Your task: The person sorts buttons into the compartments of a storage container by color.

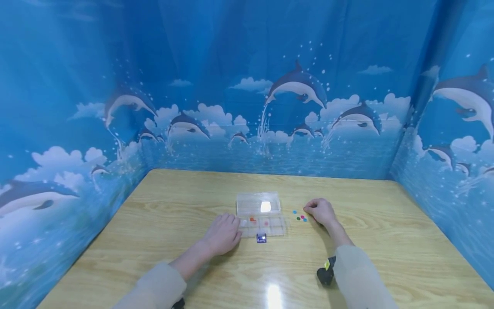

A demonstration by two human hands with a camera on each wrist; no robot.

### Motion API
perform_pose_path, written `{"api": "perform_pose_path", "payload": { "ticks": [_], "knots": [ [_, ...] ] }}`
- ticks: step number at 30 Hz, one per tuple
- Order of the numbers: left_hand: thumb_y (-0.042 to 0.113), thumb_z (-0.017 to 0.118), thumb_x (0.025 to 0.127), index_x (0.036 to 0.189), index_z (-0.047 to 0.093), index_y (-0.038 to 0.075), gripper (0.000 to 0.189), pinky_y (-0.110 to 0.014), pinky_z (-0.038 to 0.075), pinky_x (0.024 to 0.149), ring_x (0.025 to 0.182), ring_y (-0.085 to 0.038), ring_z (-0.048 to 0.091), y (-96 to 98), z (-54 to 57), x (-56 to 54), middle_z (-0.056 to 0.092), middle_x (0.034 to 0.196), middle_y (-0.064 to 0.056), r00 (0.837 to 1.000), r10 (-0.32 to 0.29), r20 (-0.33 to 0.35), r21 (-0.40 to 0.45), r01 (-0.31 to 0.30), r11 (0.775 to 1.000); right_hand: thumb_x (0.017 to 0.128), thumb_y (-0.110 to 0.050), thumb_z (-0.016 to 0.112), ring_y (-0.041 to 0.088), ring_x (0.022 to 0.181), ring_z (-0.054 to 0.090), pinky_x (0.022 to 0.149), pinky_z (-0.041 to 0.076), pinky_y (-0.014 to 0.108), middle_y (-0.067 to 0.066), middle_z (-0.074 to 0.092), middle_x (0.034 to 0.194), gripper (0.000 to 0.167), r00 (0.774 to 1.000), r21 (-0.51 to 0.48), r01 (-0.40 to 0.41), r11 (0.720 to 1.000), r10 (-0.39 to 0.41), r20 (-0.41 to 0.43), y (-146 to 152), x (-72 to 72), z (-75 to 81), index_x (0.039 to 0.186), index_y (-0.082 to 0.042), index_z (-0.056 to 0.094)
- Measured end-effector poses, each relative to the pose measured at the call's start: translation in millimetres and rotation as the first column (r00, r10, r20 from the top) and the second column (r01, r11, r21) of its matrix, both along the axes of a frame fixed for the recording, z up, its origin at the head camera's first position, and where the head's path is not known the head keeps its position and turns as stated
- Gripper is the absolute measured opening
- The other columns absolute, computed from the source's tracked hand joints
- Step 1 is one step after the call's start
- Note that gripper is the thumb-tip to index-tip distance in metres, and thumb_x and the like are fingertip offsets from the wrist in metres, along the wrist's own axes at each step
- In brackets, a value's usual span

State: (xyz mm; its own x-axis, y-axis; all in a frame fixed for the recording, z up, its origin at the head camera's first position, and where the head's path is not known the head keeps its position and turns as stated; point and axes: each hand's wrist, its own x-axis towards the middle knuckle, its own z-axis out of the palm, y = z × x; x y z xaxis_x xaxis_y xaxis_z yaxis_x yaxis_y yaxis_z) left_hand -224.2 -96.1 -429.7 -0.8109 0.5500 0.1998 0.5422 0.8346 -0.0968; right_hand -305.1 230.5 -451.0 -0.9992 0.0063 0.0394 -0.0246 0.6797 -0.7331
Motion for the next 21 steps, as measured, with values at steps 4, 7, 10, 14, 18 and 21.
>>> {"api": "perform_pose_path", "payload": {
  "ticks": [4, 7, 10, 14, 18, 21],
  "knots": [
    [0.028, 0.054, 0.09, 0.096, 0.054, 0.003, 0.026, -0.036, 0.044, 0.076, 0.082, -0.02, 0.048, 0.2, 0.7, -0.1, 0.053, 0.087, -0.008, 1.0, 0.002, 0.002, 0.005, -0.002, 1.0, 0.086, -0.011, 0.063, 0.025, 0.082, 0.052, 0.076, 0.042, 0.04, 0.015, 0.057, 0.093, 0.013, 1.0, -0.016, 0.009, 1.0, -0.009, -0.001, 1.2, -0.3, 0.7, 0.088, 0.002, 0.065],
    [0.029, 0.054, 0.091, 0.098, 0.055, 0.002, 0.027, -0.036, 0.044, 0.077, 0.082, -0.021, 0.048, 0.3, 1.3, 0.1, 0.053, 0.087, -0.008, 1.0, 0.002, 0.006, 0.002, -0.002, 1.0, 0.086, -0.012, 0.063, 0.018, 0.067, 0.051, 0.065, 0.043, 0.034, 0.013, 0.057, 0.091, 0.014, 0.999, -0.044, 0.035, 0.998, -0.034, 0.017, 2.0, -0.4, 1.2, 0.09, 0.001, 0.064],
    [0.029, 0.054, 0.091, 0.099, 0.055, 0.002, 0.028, -0.036, 0.045, 0.078, 0.083, -0.021, 0.049, 0.3, 1.5, 0.5, 0.054, 0.088, -0.008, 1.0, 0.002, 0.007, -0.005, -0.002, 1.0, 0.088, -0.011, 0.06, 0.014, 0.059, 0.049, 0.056, 0.043, 0.029, 0.011, 0.057, 0.089, 0.013, 0.998, -0.09, 0.055, 0.994, -0.053, 0.028, 3.0, -0.4, 2.3, 0.094, 0.0, 0.063],
    [0.029, 0.054, 0.091, 0.099, 0.055, 0.003, 0.028, -0.036, 0.045, 0.077, 0.083, -0.021, 0.049, 0.1, 0.8, 0.4, 0.054, 0.088, -0.008, 1.0, 0.001, 0.003, -0.007, -0.001, 1.0, 0.089, -0.01, 0.057, 0.017, 0.065, 0.05, 0.056, 0.043, 0.028, 0.011, 0.057, 0.088, 0.012, 0.998, -0.118, 0.066, 0.991, -0.064, 0.021, 5.3, -0.5, 3.4, 0.096, -0.001, 0.061],
    [0.029, 0.054, 0.091, 0.098, 0.055, 0.003, 0.027, -0.036, 0.045, 0.077, 0.083, -0.021, 0.049, 0.0, 0.1, 0.1, 0.054, 0.088, -0.008, 1.0, -0.002, -0.002, -0.004, 0.002, 1.0, 0.09, -0.012, 0.057, 0.02, 0.074, 0.05, 0.06, 0.043, 0.028, 0.01, 0.057, 0.09, 0.012, 0.997, -0.108, 0.07, 0.992, -0.067, 0.031, 7.6, -0.7, 3.7, 0.096, -0.002, 0.061],
    [0.029, 0.054, 0.091, 0.098, 0.055, 0.003, 0.027, -0.036, 0.044, 0.077, 0.082, -0.021, 0.049, -0.2, -0.4, -0.1, 0.054, 0.088, -0.008, 1.0, -0.003, -0.003, -0.002, 0.003, 1.0, 0.089, -0.012, 0.058, 0.02, 0.075, 0.05, 0.062, 0.043, 0.028, 0.009, 0.058, 0.089, 0.013, 0.998, -0.11, 0.056, 0.992, -0.053, 0.031, 8.3, -0.4, 4.7, 0.096, -0.002, 0.062]
  ]
}}
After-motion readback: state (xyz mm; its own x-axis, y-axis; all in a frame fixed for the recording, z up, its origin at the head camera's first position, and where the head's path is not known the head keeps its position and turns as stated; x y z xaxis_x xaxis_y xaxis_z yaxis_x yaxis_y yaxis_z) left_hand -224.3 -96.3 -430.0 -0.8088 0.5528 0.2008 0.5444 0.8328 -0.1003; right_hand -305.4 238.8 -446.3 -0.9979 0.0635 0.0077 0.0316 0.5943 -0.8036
